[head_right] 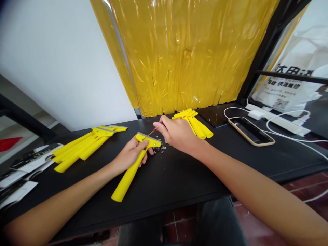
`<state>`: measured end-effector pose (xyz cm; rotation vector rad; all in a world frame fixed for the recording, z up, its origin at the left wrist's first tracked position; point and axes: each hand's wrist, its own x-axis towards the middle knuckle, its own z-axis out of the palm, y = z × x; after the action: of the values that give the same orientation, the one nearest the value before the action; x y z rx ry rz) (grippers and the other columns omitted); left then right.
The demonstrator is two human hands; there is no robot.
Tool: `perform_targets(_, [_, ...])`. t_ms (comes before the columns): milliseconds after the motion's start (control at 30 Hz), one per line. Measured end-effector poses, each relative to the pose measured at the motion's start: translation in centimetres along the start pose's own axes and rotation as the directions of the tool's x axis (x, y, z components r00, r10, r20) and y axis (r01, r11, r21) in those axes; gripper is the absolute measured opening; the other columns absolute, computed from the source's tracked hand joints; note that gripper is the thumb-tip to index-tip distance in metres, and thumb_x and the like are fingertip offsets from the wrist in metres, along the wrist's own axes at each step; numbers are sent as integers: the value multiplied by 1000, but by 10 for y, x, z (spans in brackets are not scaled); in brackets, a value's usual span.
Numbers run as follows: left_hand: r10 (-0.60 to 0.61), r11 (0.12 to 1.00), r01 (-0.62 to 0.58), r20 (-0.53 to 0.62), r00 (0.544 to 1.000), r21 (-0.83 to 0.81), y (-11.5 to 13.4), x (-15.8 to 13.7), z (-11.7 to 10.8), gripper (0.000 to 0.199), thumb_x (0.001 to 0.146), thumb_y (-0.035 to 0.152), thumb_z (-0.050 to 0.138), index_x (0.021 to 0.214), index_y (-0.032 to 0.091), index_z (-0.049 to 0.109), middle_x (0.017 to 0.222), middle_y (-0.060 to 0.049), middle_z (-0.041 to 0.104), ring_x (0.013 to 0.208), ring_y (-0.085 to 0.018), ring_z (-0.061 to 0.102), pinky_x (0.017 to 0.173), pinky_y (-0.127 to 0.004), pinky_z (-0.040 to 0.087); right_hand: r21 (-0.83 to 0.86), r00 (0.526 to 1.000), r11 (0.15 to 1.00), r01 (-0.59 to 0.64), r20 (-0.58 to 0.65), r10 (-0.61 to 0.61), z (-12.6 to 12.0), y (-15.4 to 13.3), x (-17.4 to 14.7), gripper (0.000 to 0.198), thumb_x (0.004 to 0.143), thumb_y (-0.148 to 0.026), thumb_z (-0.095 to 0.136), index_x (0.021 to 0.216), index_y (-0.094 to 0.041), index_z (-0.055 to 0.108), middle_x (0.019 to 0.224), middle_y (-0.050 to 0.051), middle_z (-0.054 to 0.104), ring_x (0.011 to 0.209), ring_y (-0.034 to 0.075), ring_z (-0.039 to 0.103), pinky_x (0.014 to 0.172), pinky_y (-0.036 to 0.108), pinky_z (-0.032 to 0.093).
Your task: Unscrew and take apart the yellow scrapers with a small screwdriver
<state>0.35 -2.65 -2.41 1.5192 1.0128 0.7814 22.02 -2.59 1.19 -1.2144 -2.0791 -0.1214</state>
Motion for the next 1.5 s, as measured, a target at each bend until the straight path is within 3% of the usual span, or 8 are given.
perform_targets(300, [-23,1000,22,-25,999,-18,7,-3,1,25,96,42,55,95,22,41,75,0,66,41,-9,53,36,-20,43,-21,967,978,209,153,-204,-12,9,4,42,106,-48,32,96,-18,60,83,8,71,74,21,64,63,30,34])
perform_targets(800, [-40,996,40,-5,999,-81,10,-4,1,25,94,42,58,90,21,45,70,1,64,37,-8,48,32,-20,38,-127,908,904,409,160,-388,-23,8,4,43,107,-44,33,89,-18,61,78,7,68,72,19,62,62,32,32])
perform_targets(1000, [-76,996,81,113,991,-43,14,-3,-5,26,94,44,58,89,21,47,66,1,64,35,-8,47,29,-20,36,-132,868,865,484,199,-455,-29,8,4,33,108,-34,34,97,-19,62,87,7,68,80,19,61,66,31,35])
perform_targets(1167, [-45,999,48,154,987,-16,9,-2,-7,28,95,46,57,98,21,45,73,-1,67,37,-10,50,29,-20,37,-36,891,898,438,150,-428,-29,6,4,29,107,-32,34,106,-19,61,96,8,68,86,20,61,70,30,38])
perform_targets(1333, [-13,1000,11,162,987,14,7,-4,-5,27,97,46,54,101,21,44,74,-1,68,38,-10,51,30,-20,38,27,931,932,361,57,-361,-20,-1,-1,30,105,-38,40,96,-20,62,82,3,69,74,17,63,66,30,37])
perform_targets(1500, [-21,1000,18,147,989,19,6,-3,-5,27,97,45,54,101,21,43,74,-1,69,37,-10,51,29,-21,39,90,933,931,355,31,-359,-19,-6,-4,22,102,-24,42,116,-19,58,108,6,72,92,18,68,73,28,42])
